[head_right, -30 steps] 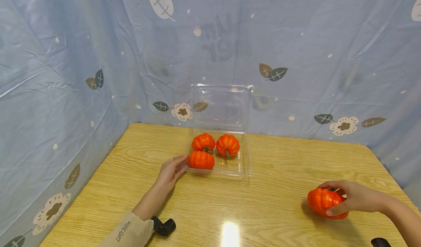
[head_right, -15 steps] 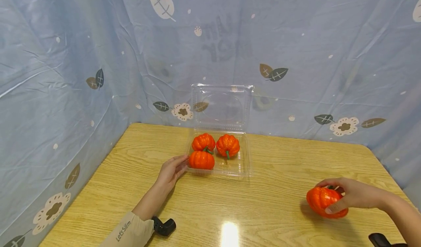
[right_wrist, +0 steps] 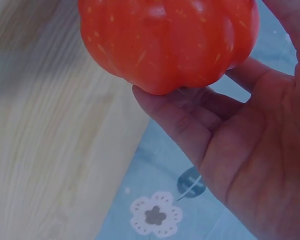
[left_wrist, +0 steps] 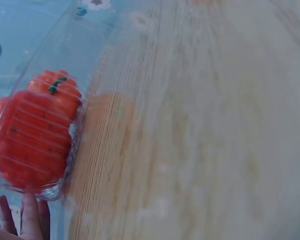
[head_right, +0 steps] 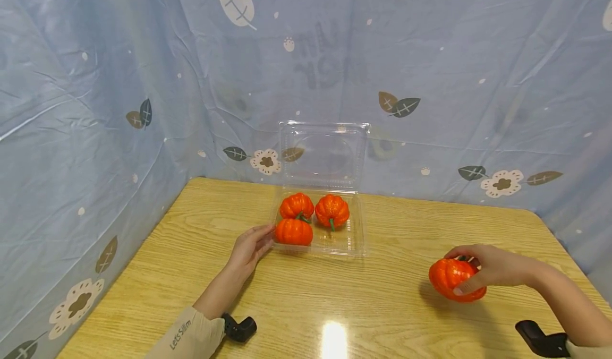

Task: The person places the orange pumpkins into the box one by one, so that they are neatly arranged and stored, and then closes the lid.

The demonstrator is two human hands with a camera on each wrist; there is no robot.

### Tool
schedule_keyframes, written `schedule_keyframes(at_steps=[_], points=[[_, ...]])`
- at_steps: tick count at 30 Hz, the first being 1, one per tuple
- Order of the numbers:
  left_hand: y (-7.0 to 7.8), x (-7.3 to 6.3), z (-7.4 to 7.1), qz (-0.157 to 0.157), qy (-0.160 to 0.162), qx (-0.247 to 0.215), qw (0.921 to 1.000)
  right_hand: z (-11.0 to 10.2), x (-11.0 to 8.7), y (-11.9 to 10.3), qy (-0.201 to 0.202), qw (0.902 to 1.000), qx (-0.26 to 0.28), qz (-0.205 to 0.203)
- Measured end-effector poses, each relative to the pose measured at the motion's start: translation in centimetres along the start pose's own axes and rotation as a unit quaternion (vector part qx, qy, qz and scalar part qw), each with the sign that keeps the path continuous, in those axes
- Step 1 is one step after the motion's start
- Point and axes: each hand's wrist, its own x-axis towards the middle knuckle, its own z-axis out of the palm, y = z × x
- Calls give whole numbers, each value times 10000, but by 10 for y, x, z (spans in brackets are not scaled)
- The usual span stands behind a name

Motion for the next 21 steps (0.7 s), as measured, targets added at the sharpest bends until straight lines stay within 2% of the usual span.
schedule_keyframes(at_steps=[6,11,21], points=[[0,1,0,-44,-57,-19,10000,-3,17,-19,54,9990,-441,-72],[1,0,-1,-15,-110,40,9999,-7,33,-40,178,9967,-786,72],[1,-1,0,-44,-92,15,9999,-9,58,-70,306,9960,-829,94]])
